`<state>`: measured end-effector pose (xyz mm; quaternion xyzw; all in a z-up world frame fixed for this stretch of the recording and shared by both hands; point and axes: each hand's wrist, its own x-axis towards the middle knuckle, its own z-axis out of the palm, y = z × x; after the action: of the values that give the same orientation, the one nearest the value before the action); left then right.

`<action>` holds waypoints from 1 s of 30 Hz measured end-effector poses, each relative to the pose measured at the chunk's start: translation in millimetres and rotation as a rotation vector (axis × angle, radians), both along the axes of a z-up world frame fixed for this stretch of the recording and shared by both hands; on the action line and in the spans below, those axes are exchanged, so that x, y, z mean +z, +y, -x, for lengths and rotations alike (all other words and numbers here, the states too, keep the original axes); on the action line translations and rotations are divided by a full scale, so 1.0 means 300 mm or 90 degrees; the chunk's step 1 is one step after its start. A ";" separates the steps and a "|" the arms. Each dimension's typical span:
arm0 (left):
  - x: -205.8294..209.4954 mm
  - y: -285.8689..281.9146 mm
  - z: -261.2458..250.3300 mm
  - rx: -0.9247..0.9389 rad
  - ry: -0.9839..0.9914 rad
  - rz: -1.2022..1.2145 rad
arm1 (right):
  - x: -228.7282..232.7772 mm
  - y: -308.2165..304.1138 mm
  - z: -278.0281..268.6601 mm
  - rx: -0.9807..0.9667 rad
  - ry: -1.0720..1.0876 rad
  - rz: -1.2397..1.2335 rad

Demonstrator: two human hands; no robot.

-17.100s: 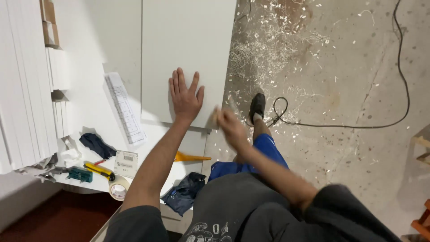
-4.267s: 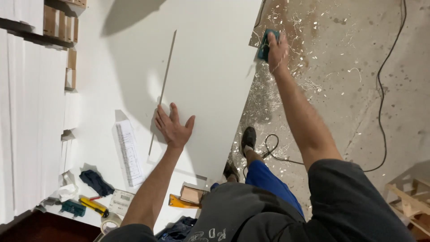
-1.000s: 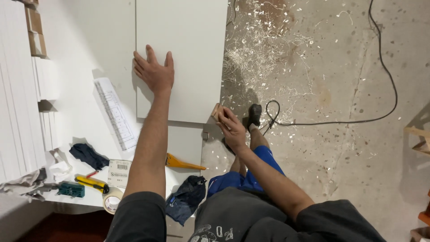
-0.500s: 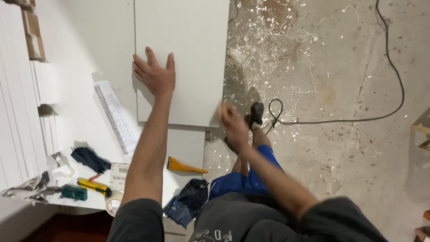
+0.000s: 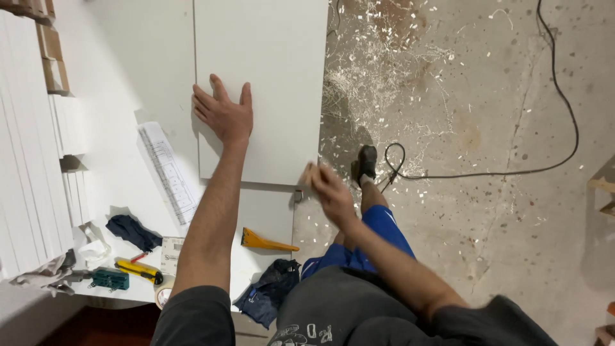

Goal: The person applies a white edge band to a wooden board using a household iron to activate the adhesive. They then use a blue plastic tool to press the band firmly along the edge and smooth the surface. Finally, they sand the edge with a sanding block to finish the application.

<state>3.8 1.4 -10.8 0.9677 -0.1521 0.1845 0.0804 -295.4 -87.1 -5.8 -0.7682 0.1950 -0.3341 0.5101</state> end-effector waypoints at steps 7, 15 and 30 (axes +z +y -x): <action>-0.004 0.011 0.007 -0.017 -0.001 -0.006 | -0.111 -0.265 -0.300 -0.006 -0.095 0.067; 0.017 -0.011 -0.014 -0.070 -0.075 0.004 | 0.011 -0.422 -0.405 0.012 0.053 0.003; 0.073 -0.006 0.017 -0.085 -0.039 -0.010 | 0.028 -0.752 -0.825 0.051 -0.053 -0.028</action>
<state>-1.3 -0.3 11.2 0.9499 -0.2198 0.2070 0.0803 -48.1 -312.8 2.7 -0.7496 0.1500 -0.3404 0.5476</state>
